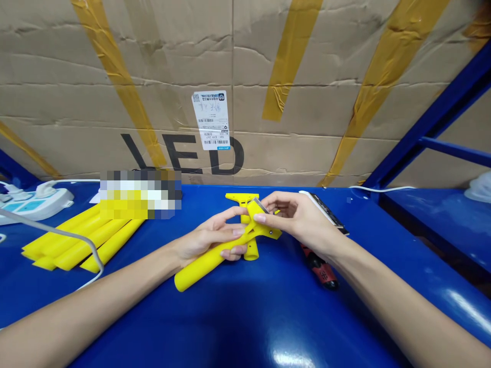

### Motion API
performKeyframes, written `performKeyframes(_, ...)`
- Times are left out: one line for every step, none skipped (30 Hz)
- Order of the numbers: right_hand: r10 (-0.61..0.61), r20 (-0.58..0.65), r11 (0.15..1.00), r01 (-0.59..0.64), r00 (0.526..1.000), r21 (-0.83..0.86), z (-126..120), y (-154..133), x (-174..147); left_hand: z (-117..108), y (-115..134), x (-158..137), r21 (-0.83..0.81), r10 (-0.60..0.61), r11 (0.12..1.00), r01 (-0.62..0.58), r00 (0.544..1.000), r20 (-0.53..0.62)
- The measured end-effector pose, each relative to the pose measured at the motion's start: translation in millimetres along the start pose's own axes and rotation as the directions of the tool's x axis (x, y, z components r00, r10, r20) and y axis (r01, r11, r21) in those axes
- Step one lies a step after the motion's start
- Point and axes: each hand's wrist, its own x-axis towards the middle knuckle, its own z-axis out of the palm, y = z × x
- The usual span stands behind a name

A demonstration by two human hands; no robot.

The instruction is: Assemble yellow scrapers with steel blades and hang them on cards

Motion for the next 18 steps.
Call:
performKeyframes(-0.002,0.000,1.000,0.002,1.000,0.009,0.0,0.8,-0.2,0.0,-0.3,-0.2,-0.002,0.002,1.000,-0.002,1.000,-0.002)
performKeyframes(-0.003,-0.001,1.000,0.003,1.000,0.018,0.2,1.5,-0.2,-0.2,-0.6,-0.3,-0.006,0.003,1.000,-0.003,1.000,-0.005)
performKeyframes(0.000,-0.003,1.000,0.000,1.000,0.023,0.5,2.0,-0.2,-0.4,-1.0,-0.4,-0.012,0.004,1.000,-0.004,1.000,-0.008)
performKeyframes(0.005,-0.002,1.000,-0.005,1.000,0.025,1.0,2.4,0.0,-0.7,-1.3,-0.2,-0.017,0.005,1.000,-0.005,1.000,-0.011)
performKeyframes(0.010,-0.002,1.000,-0.009,1.000,0.022,1.4,2.6,0.2,-1.1,-1.5,0.0,-0.022,0.006,1.000,-0.007,1.000,-0.012)
performKeyframes(0.011,0.000,1.000,-0.011,1.000,0.016,1.7,2.5,0.4,-1.4,-1.6,0.4,-0.026,0.007,1.000,-0.008,1.000,-0.015)
performKeyframes(0.006,0.001,1.000,-0.006,1.000,0.016,1.5,2.1,0.8,-1.7,-1.5,0.8,-0.030,0.009,1.000,-0.010,1.000,-0.019)
performKeyframes(-0.004,0.003,1.000,0.004,1.000,0.019,0.8,1.5,1.1,-1.7,-1.3,1.2,-0.033,0.012,0.999,-0.013,1.000,-0.025)
performKeyframes(-0.017,-0.005,1.000,0.017,1.000,0.017,-0.9,0.8,1.4,-1.6,-1.1,1.5,-0.033,0.017,0.999,-0.018,0.999,-0.030)
performKeyframes(-0.029,-0.025,1.000,0.029,0.999,0.000,-3.8,0.0,1.5,-1.3,-0.8,1.8,-0.032,0.022,0.999,-0.023,0.999,-0.040)
performKeyframes(-0.040,-0.067,0.998,0.037,0.997,-0.050,-7.9,-0.8,1.3,-0.7,-0.4,2.0,-0.028,0.027,0.999,-0.029,0.998,-0.053)
performKeyframes(-0.050,-0.128,0.989,0.032,0.991,-0.142,-13.2,-1.6,0.7,0.0,-0.1,2.2,-0.026,0.034,0.999,-0.035,0.997,-0.070)
performKeyframes(-0.056,-0.189,0.964,0.003,0.980,-0.267,-19.5,-2.3,-0.6,0.7,0.3,2.3,-0.024,0.041,0.999,-0.043,0.995,-0.087)
performKeyframes(-0.077,-0.257,0.902,-0.042,0.963,-0.429,-26.5,-2.8,-2.7,1.4,0.6,2.4,-0.025,0.046,0.998,-0.049,0.994,-0.102)
performKeyframes(-0.083,-0.285,0.799,-0.107,0.955,-0.592,-33.5,-3.2,-5.4,1.9,1.0,2.6,-0.028,0.051,0.998,-0.055,0.992,-0.115)
performKeyframes(-0.051,-0.256,0.680,-0.154,0.965,-0.717,-40.0,-3.3,-8.9,2.2,1.3,2.8,-0.033,0.059,0.997,-0.064,0.990,-0.127)
performKeyframes(0.011,-0.214,0.559,-0.184,0.977,-0.809,-45.4,-3.2,-12.7,2.3,1.7,3.1,-0.035,0.066,0.997,-0.072,0.989,-0.133)
performKeyframes(0.066,-0.185,0.453,-0.194,0.981,-0.870,-49.3,-2.8,-16.7,2.1,2.0,3.4,-0.036,0.074,0.996,-0.079,0.988,-0.136)
